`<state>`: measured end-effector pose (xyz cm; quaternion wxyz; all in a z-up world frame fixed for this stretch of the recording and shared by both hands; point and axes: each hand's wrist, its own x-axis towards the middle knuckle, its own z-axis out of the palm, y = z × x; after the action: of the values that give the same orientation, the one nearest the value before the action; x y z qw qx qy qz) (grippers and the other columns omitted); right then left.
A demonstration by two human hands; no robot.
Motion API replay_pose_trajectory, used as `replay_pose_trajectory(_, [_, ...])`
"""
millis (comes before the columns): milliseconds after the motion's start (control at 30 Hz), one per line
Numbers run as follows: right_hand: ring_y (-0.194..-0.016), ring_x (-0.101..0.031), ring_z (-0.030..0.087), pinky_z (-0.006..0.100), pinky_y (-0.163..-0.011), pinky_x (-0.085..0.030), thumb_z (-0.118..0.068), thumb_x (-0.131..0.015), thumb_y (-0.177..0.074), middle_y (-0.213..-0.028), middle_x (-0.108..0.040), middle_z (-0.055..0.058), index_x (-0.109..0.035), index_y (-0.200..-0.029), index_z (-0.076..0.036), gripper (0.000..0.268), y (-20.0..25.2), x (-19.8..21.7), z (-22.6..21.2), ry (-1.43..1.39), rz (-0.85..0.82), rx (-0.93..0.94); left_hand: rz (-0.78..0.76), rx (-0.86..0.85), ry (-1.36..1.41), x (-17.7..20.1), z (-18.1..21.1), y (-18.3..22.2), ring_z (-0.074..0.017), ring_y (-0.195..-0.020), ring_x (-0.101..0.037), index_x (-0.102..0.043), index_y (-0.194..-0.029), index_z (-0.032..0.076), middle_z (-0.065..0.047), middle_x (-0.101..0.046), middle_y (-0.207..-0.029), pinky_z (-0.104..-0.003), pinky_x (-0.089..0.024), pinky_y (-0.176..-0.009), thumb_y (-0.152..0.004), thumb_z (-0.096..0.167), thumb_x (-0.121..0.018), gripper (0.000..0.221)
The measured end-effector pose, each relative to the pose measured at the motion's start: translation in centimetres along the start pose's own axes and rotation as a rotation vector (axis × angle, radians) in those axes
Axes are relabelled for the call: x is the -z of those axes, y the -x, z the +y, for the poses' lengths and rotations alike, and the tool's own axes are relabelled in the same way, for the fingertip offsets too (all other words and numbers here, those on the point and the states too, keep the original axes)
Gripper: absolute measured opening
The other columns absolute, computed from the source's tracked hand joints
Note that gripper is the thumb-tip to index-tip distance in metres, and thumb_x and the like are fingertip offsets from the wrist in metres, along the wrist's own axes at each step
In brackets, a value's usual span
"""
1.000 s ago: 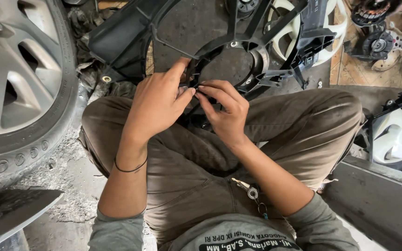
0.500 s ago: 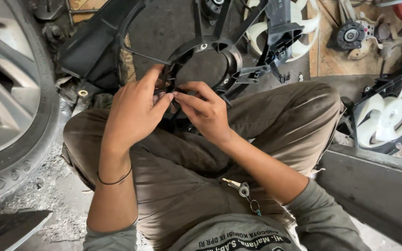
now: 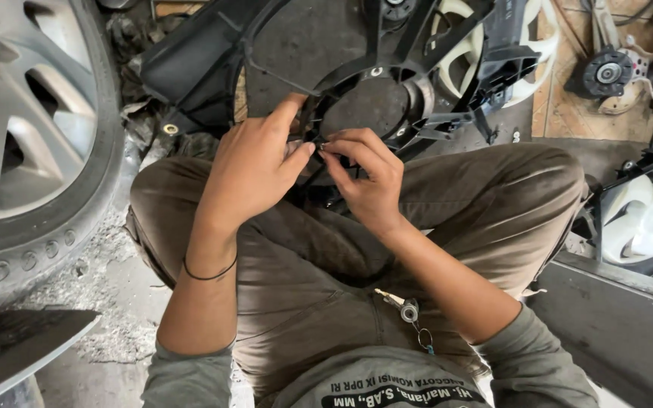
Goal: Assembling a car cooling fan motor into its plastic shroud and routing the electrical wiring through clips.
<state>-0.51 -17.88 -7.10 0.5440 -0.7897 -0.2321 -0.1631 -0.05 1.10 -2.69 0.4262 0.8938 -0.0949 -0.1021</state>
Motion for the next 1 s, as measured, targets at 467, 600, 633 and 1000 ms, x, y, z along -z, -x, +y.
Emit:
replay_pose_trajectory(467, [-0.088,-0.075,0.038,0.04,-0.065,-0.061,0.011,-0.08,-0.087,-0.088,-0.071,0.016,-0.079,-0.096,0.003,0.012,0.0,0.0,-0.2,0.006,-0.023,0.089,-0.018,-0.033,-0.03,-0.1,-0.2,-0.1,-0.0193,-0.041,-0.053,-0.044,-0.15,-0.007,-0.008,-0.06,-0.056,-0.034,-0.034,-0.042,-0.099,0.007,-0.062,0.056])
replay_pose_trajectory(600, [-0.081,-0.068,0.024,0.032,-0.069,-0.054,0.01,-0.079,-0.085,-0.097,-0.069,0.011,-0.076,-0.096,0.002,0.014,-0.1,0.3,-1.2,0.041,-0.074,-0.045,0.044,-0.034,-0.121,0.0,1.1,0.3,-0.0298,-0.05,-0.06,-0.047,-0.143,-0.003,-0.011,-0.064,-0.061,-0.042,-0.042,-0.05,-0.094,0.01,-0.064,0.053])
replay_pose_trajectory(633, [-0.088,-0.064,0.02,0.029,-0.077,-0.052,0.012,-0.078,-0.082,-0.105,-0.067,0.009,-0.072,-0.097,0.005,0.018,-0.1,0.4,-1.7,0.07,-0.125,-0.134,0.102,-0.039,-0.184,0.2,1.7,0.6,-0.0392,-0.059,-0.067,-0.051,-0.134,0.001,-0.013,-0.068,-0.066,-0.049,-0.048,-0.056,-0.09,0.012,-0.067,0.049])
replay_pose_trajectory(1000, [-0.076,-0.056,0.013,0.024,-0.067,-0.047,0.004,-0.082,-0.082,-0.106,-0.067,0.007,-0.072,-0.107,0.003,0.027,-1.9,1.8,-1.3,0.078,-0.297,-0.347,0.103,-0.054,-0.181,0.1,1.5,0.6,-0.041,-0.066,-0.068,-0.05,-0.133,0.001,-0.015,-0.073,-0.08,-0.05,-0.048,-0.058,-0.09,0.012,-0.067,0.048])
